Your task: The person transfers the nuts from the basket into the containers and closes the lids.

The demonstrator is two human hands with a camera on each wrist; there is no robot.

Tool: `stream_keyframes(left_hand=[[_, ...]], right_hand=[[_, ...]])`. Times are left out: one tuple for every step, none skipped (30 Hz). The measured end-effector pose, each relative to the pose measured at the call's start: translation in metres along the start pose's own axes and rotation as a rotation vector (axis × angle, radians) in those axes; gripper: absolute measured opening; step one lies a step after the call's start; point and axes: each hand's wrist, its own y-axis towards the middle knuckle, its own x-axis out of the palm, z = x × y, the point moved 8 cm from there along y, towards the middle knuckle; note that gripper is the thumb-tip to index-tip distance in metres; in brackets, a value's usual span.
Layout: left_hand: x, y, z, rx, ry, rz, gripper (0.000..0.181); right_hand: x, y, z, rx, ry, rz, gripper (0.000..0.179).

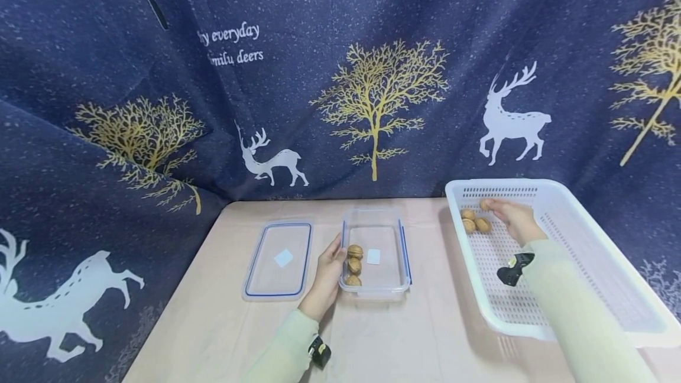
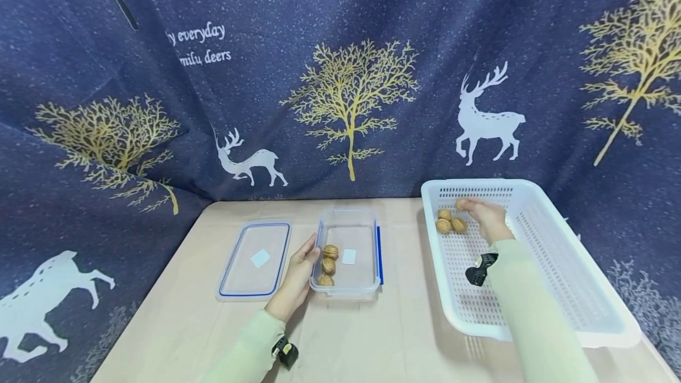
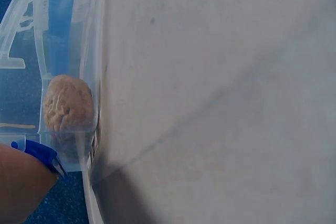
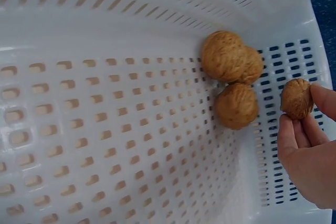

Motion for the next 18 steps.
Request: stream_keyframes(left_hand=[[0.0, 0.001, -0.001, 0.003, 0.001, 0.005, 0.05], [-0.001, 0.001, -0.001, 0.005, 0.003, 0.007, 0.05], [-0.001, 0.0, -0.001, 0.006, 0.009, 0.01, 0.05], [-0.001, 0.0, -0.001, 0.004, 0.007, 0.01, 0.05], [-0.001, 0.0, -0.001, -0.001, 0.006, 0.01, 0.05], [-0.001, 0.0, 0.0, -0.004, 0.007, 0.007, 0.05], [0.0, -0.001, 0.001, -0.006, 0.007, 0.002, 0.05], [0.0, -0.002, 0.003, -0.01, 0.008, -0.003, 0.05], [0.0, -0.004, 0.005, -0.014, 0.007, -0.007, 0.05], [0.001, -0.006, 0.008, -0.017, 0.005, -0.012, 0.05], [0.002, -0.008, 0.012, -0.019, 0.005, -0.016, 0.05], [0.003, -0.011, 0.015, -0.018, 0.006, -0.02, 0.05], [0.003, -0.014, 0.019, -0.02, 0.008, -0.022, 0.05], [0.004, -0.017, 0.023, -0.022, 0.012, -0.023, 0.05], [0.005, -0.019, 0.026, -0.023, 0.013, -0.022, 0.05], [0.006, -0.021, 0.028, -0.025, 0.016, -0.021, 0.05], [0.006, -0.022, 0.028, -0.027, 0.017, -0.02, 0.05], [0.006, -0.021, 0.028, -0.028, 0.019, -0.019, 0.05]], right_hand=[[0.0, 0.0, -0.002, 0.001, 0.023, 0.006, 0.012], [0.0, -0.001, -0.005, -0.001, 0.058, 0.013, 0.011], [0.001, -0.001, -0.007, -0.008, 0.088, 0.02, 0.011], [0.001, -0.002, -0.01, -0.012, 0.128, 0.032, 0.012], [0.001, -0.002, -0.012, -0.012, 0.168, 0.043, 0.014], [0.001, -0.002, -0.014, -0.011, 0.205, 0.052, 0.016], [0.002, -0.003, -0.016, -0.009, 0.224, 0.057, 0.018], [0.003, -0.004, -0.018, -0.005, 0.246, 0.066, 0.02], [0.003, -0.004, -0.02, -0.001, 0.272, 0.076, 0.022], [0.004, -0.005, -0.022, 0.002, 0.301, 0.084, 0.024], [0.006, -0.006, -0.024, 0.001, 0.328, 0.085, 0.026], [0.007, -0.006, -0.027, 0.0, 0.358, 0.086, 0.027], [0.008, -0.007, -0.029, -0.001, 0.391, 0.09, 0.027], [0.009, -0.007, -0.031, -0.006, 0.418, 0.095, 0.027], [0.011, -0.008, -0.033, -0.013, 0.432, 0.095, 0.027], [0.012, -0.008, -0.036, -0.018, 0.439, 0.096, 0.026], [0.014, -0.009, -0.038, -0.024, 0.443, 0.098, 0.025], [0.016, -0.009, -0.041, -0.03, 0.448, 0.1, 0.024]])
